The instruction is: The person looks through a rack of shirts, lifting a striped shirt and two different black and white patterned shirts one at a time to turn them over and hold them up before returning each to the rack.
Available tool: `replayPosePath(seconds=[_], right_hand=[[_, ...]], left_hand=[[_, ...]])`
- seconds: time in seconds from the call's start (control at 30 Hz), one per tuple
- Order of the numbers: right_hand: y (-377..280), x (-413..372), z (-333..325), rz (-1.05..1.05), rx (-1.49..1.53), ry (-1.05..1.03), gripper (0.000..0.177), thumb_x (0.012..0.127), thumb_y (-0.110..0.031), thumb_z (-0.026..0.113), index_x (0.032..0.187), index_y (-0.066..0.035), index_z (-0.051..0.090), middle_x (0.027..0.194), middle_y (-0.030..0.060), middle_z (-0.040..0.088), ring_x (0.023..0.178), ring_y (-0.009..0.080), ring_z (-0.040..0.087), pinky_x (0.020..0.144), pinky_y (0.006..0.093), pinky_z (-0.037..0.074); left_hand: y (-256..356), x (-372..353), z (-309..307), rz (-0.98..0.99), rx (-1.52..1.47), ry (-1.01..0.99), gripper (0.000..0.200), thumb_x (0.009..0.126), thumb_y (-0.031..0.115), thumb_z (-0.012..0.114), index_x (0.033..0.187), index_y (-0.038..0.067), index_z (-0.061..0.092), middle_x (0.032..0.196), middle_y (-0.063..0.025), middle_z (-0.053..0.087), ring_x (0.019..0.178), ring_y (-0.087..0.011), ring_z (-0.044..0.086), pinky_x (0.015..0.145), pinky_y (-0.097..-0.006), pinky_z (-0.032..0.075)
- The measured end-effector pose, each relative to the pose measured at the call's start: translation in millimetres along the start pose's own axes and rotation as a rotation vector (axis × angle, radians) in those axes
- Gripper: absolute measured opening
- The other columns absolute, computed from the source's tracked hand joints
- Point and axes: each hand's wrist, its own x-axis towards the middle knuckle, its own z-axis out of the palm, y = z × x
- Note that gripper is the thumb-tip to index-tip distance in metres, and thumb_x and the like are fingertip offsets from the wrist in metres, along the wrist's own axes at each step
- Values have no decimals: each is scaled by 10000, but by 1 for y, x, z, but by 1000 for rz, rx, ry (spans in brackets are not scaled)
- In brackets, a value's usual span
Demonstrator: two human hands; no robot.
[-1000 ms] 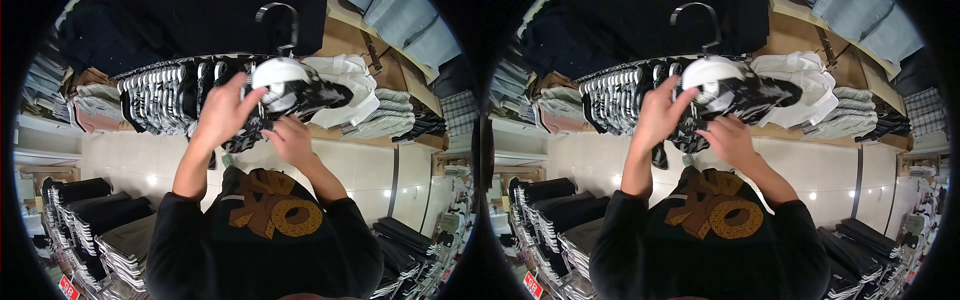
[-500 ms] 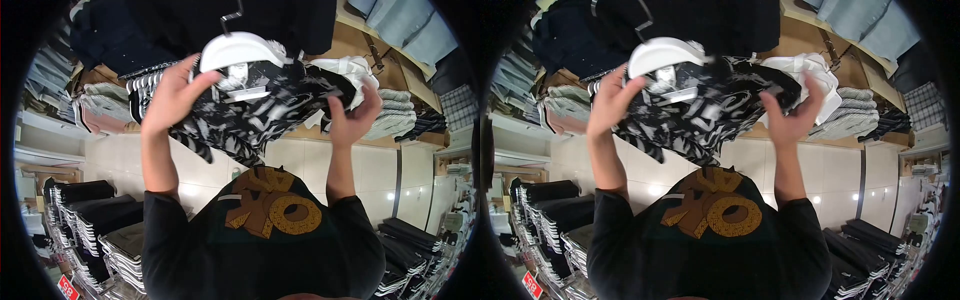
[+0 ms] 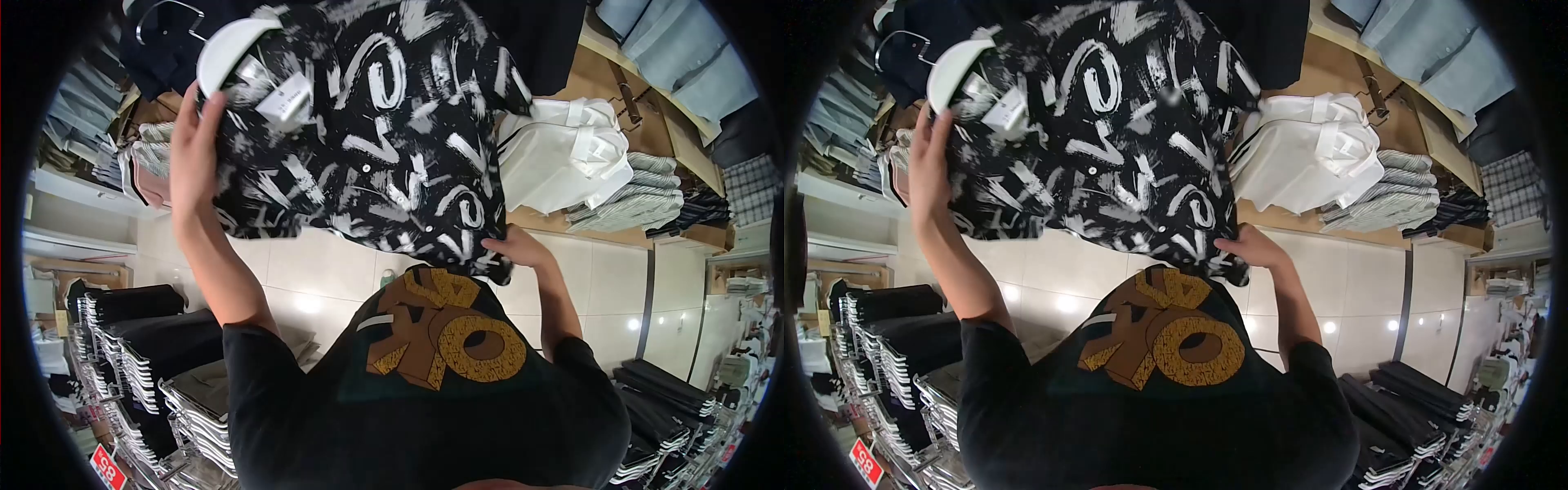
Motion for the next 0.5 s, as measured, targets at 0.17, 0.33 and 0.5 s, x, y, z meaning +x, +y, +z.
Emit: replayPosePath(seconds=[0.17,0.33,0.5], right_hand=[[-162,-23,11,-17,1278,247,480,993,-260,707,1368,23,608,1233,126,737,1038,218,740,935,336,596],[-142,39,19,-34,1435,-56,413,1053,-291,567,1312,19,651,1239,180,733,1118,295,729,1000,442,594],[-115,68,34,-31,1661,-166,430,1051,-285,556,1369,1,607,1283,208,703,1142,343,714,1019,501,581]], left_hand=[[-54,-77,61,147,249,-111,436,1061,59,521,1494,72,575,1529,-170,535,1418,-297,493,1188,-418,373],[-38,-130,153,164,241,-415,604,810,212,864,1382,129,688,1296,-218,568,1209,-362,596,1063,-442,471],[-49,-150,181,90,237,-507,874,680,277,953,1462,111,601,1256,-240,522,1116,-434,603,977,-450,521]])
